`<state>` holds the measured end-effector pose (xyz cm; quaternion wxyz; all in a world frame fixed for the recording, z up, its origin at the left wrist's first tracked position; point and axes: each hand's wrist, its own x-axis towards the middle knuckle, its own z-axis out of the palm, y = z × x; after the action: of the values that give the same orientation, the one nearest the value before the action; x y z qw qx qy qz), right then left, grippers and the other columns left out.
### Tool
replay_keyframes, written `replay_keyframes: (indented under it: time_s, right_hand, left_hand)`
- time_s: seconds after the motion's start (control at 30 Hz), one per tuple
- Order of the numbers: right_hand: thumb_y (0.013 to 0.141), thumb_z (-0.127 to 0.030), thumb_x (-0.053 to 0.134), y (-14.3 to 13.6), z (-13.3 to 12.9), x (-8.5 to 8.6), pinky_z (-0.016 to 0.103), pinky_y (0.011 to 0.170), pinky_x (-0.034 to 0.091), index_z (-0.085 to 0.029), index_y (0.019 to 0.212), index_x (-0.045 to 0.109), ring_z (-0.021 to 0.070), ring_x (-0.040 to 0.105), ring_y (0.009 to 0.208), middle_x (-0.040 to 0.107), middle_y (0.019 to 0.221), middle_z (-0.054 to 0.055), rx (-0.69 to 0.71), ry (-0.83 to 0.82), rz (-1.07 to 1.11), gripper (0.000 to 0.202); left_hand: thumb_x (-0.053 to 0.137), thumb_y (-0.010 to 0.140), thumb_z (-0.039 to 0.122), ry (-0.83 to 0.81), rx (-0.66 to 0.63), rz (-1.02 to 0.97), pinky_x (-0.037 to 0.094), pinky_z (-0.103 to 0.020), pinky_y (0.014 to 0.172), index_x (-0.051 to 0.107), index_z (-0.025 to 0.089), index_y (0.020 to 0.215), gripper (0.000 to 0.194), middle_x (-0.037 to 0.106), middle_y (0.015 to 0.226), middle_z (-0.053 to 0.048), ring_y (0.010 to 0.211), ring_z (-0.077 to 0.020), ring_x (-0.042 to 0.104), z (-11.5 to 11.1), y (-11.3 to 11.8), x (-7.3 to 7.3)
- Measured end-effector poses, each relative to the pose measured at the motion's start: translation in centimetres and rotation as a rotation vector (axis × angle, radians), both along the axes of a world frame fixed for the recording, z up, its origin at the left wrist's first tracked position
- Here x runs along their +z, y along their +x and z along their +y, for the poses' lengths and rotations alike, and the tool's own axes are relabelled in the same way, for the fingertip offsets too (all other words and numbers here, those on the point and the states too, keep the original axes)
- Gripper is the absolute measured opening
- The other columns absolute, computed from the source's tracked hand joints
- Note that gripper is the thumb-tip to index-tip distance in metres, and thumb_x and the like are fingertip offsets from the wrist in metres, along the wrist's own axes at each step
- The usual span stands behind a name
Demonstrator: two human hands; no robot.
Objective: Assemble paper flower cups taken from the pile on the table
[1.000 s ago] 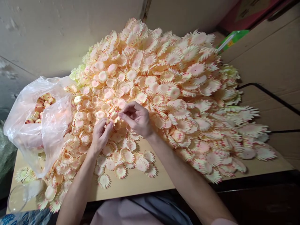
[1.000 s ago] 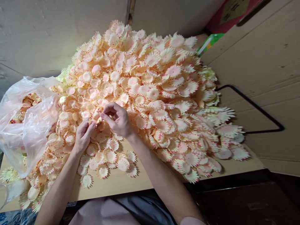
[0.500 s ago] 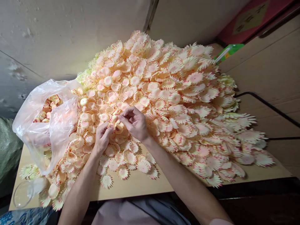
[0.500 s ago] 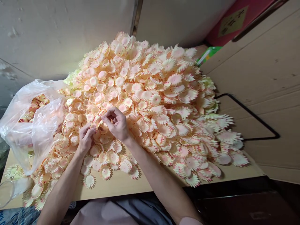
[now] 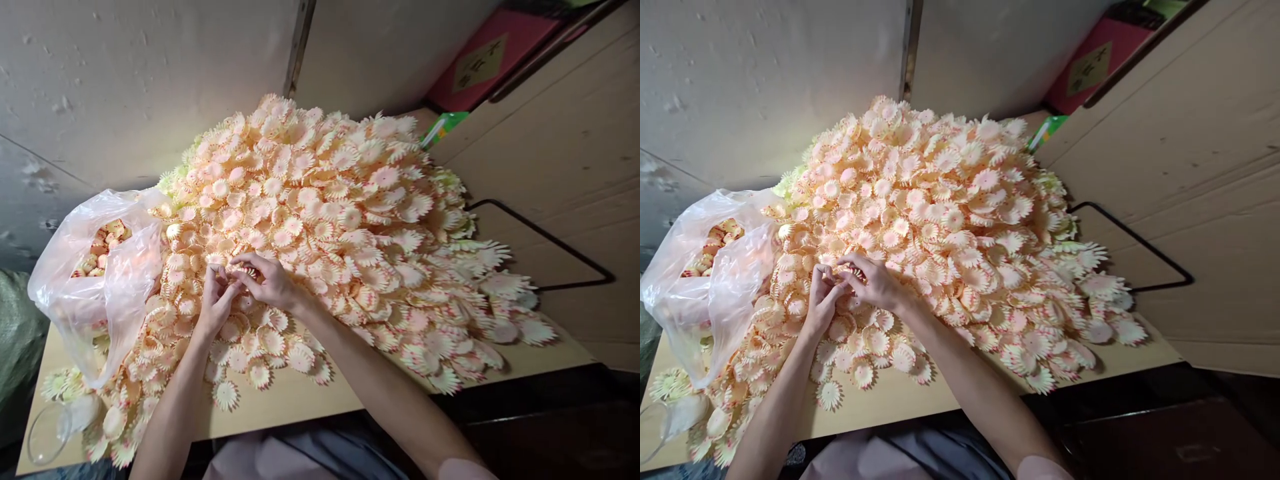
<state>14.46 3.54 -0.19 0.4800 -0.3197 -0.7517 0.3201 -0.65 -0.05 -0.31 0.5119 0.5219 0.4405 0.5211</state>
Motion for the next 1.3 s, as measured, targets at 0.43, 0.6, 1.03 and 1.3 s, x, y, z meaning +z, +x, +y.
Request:
replay_keyframes:
  time_s: [0.43,0.6,1.03,1.3]
  right_hand:
    - [0.092,-0.031,0.057,-0.7,-0.2,0.3,0.024,0.060,0.049,-0.020,0.092,0.059,0.0125,0.060,0.062,0.067,0.078,0.002,-0.447,-0.040,0.223,0.011]
    - [0.092,-0.027,0.059,-1.2,-0.4,0.2,0.024,0.058,0.049,-0.021,0.090,0.058,0.0128,0.060,0.061,0.066,0.076,0.002,-0.537,0.011,0.304,0.007]
    - [0.091,-0.029,0.062,0.0,-0.1,-0.2,0.030,0.080,0.059,-0.024,0.107,0.066,0.0177,0.071,0.084,0.074,0.098,0.005,-0.167,0.098,0.077,0.017]
    - [0.092,-0.025,0.062,-0.3,-0.2,-0.3,0.029,0.078,0.057,-0.025,0.103,0.068,0.0170,0.070,0.081,0.075,0.094,0.003,-0.230,0.131,0.114,0.013]
  left_hand:
    - [0.061,0.087,0.042,0.085,0.089,0.136,0.048,-0.024,0.062,0.038,0.023,0.080,0.031,0.053,0.068,0.004,0.064,-0.0108,0.062,-0.3,1.2,-1.0]
    - [0.057,0.090,0.036,0.115,0.051,0.163,0.048,-0.024,0.063,0.044,0.022,0.085,0.020,0.059,0.072,0.001,0.065,-0.0110,0.062,-0.4,0.9,-1.1]
    - [0.071,0.078,0.046,0.068,0.099,0.161,0.036,-0.022,0.055,0.055,0.017,0.070,0.034,0.052,0.064,0.003,0.056,-0.0090,0.044,0.6,0.3,0.1]
    - [0.083,0.066,0.042,-0.043,0.051,0.018,0.033,-0.018,0.049,0.041,0.020,0.073,0.048,0.042,0.059,0.009,0.050,-0.0049,0.038,0.9,0.7,-0.2]
